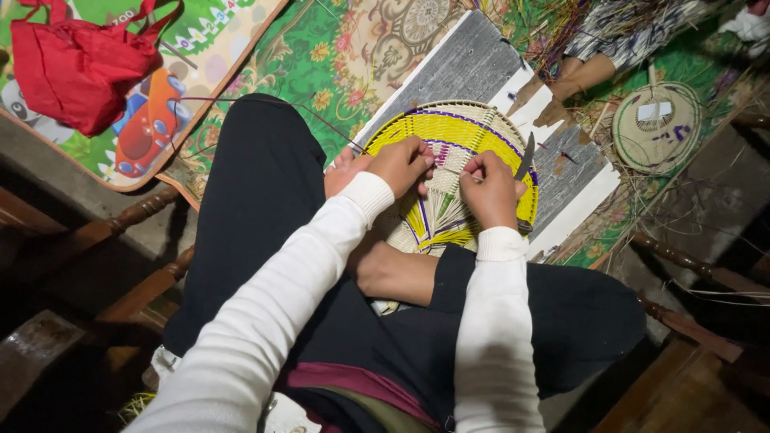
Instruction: Weaving colored threads into a circular frame to create a lettered pattern.
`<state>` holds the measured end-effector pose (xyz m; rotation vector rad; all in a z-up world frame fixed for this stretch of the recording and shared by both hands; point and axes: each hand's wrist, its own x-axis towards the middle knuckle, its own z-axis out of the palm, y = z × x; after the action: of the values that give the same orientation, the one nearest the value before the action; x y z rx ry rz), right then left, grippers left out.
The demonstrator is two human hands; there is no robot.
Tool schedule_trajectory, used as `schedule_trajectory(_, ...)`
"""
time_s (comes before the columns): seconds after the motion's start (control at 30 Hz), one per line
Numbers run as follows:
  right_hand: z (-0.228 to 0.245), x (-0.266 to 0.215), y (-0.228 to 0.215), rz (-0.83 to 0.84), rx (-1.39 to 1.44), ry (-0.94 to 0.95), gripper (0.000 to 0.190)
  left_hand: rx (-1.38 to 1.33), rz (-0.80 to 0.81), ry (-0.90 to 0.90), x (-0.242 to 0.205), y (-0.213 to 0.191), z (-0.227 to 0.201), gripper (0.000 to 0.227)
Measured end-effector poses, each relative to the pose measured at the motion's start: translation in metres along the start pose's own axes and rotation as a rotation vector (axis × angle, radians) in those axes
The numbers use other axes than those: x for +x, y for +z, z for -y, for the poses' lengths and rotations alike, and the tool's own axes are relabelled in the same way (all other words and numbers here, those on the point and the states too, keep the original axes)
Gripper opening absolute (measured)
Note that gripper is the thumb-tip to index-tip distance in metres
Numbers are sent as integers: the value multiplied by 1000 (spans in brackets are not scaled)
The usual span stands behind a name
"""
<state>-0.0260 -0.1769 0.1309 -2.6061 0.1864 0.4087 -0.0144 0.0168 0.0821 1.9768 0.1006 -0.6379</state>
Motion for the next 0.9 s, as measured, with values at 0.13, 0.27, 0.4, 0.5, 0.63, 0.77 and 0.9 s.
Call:
schedule_trajectory(0.13,1,2,-4,0,88,32,12,70,-35,28,6,-2,-2,26)
schedule_trajectory(0.27,4,-1,-7,-9,136,10,15,17,36,-47,15,3,1,19)
schedule_trajectory(0.4,5,-2,-6,-24,143,0,17,2,32,-121,27,13,1,18)
schedule_trajectory(0.5,1,0,-4,-14,136,-9,19,-19,35,-148,23,14,-5,20)
schedule_trajectory(0.63,-5,3,-1,-20,137,-19,18,-7,40,-172,26,12,-7,16)
schedule_trajectory(0.77,-7,2,-1,-28,136,-20,19,101,-46,-160,32,19,-5,17)
schedule_trajectory(0.9,-13,5,3,-28,130,-27,20,197,-127,-163,24,18,-14,20)
